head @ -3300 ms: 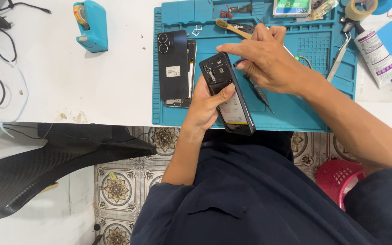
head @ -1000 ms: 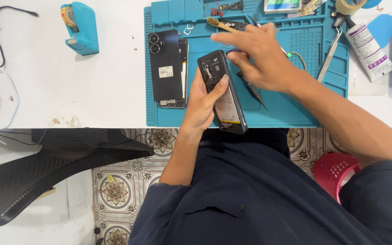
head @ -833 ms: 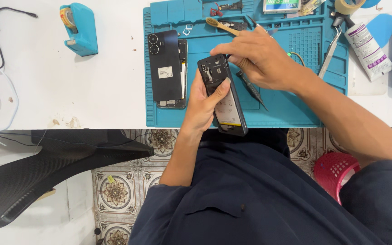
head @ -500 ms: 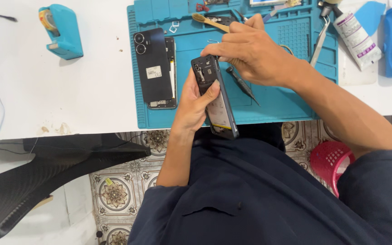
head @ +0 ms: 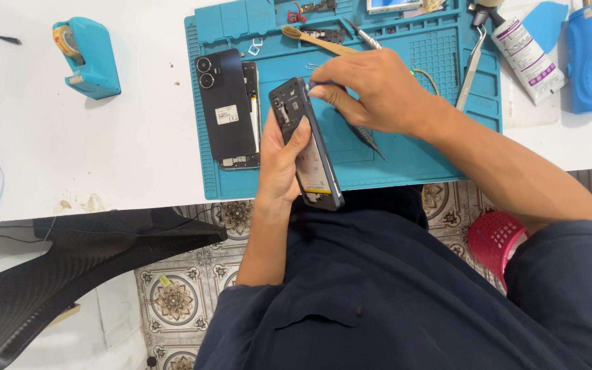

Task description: The person disassembles a smartphone by removing the back cover, unscrewing internal components, and detaching the battery and display assembly. The person uses a screwdriver and a plastic pry tool to separate parts and places removed components on the workbench.

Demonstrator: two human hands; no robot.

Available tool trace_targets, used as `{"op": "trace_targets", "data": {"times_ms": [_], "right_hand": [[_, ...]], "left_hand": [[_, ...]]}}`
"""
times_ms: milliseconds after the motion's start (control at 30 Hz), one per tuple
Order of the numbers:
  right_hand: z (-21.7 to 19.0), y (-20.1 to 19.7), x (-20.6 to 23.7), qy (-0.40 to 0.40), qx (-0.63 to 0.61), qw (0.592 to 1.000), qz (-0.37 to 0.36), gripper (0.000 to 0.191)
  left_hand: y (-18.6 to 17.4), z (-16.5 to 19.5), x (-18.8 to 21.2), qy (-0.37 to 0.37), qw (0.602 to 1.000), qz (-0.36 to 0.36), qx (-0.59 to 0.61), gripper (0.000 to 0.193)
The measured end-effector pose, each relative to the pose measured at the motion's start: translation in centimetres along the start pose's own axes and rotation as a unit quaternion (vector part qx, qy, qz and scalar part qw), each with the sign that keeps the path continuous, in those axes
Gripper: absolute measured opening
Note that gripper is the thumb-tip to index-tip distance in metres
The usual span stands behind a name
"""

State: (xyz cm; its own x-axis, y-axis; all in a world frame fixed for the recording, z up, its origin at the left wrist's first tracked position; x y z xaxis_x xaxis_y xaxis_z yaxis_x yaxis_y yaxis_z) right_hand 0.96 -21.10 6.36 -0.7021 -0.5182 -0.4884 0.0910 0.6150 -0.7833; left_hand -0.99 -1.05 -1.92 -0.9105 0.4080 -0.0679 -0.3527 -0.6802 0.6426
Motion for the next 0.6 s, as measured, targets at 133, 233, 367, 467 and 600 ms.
{"op": "trace_targets", "data": {"times_ms": [133,233,367,467,600], "right_hand": [[-0.4,-0.6,-0.1,-0.035,-0.018,0.999,0.022,0.018],[-0.4,-0.7,-0.4,-0.035,-0.038,0.998,0.046,0.023],[-0.1,-0.4,-0.3,0.018,-0.074,0.996,0.052,0.021],[0.2,0.0,-0.1,0.132,-0.140,0.981,-0.011,0.013],[0.4,-0.2,0.0,0.166,-0.320,0.932,-0.033,0.018]], "left_hand": [[-0.2,0.4,0.1,-0.011,0.998,0.058,0.025,0.050],[-0.6,0.6,0.2,-0.043,0.993,-0.046,0.102,0.038],[-1.0,0.5,0.3,-0.091,0.966,-0.123,0.209,0.049],[-1.0,0.4,0.3,-0.091,0.967,-0.130,0.201,0.053],[-0.6,0.5,0.3,-0.101,0.978,-0.115,0.143,0.068]]}}
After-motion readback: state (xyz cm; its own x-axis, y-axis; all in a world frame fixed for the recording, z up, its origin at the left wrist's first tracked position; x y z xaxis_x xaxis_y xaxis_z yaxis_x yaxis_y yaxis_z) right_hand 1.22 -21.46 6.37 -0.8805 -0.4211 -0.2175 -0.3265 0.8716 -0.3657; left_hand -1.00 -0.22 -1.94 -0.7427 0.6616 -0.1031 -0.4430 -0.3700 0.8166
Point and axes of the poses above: each hand's wrist, its own x-axis away from the middle knuckle, its own y-axis out of the palm, z = x × y, the point moved 1 cm from there along -x, towards the middle knuckle, and after that the axes turned 5 degrees about -z, right-handed, at the moved point
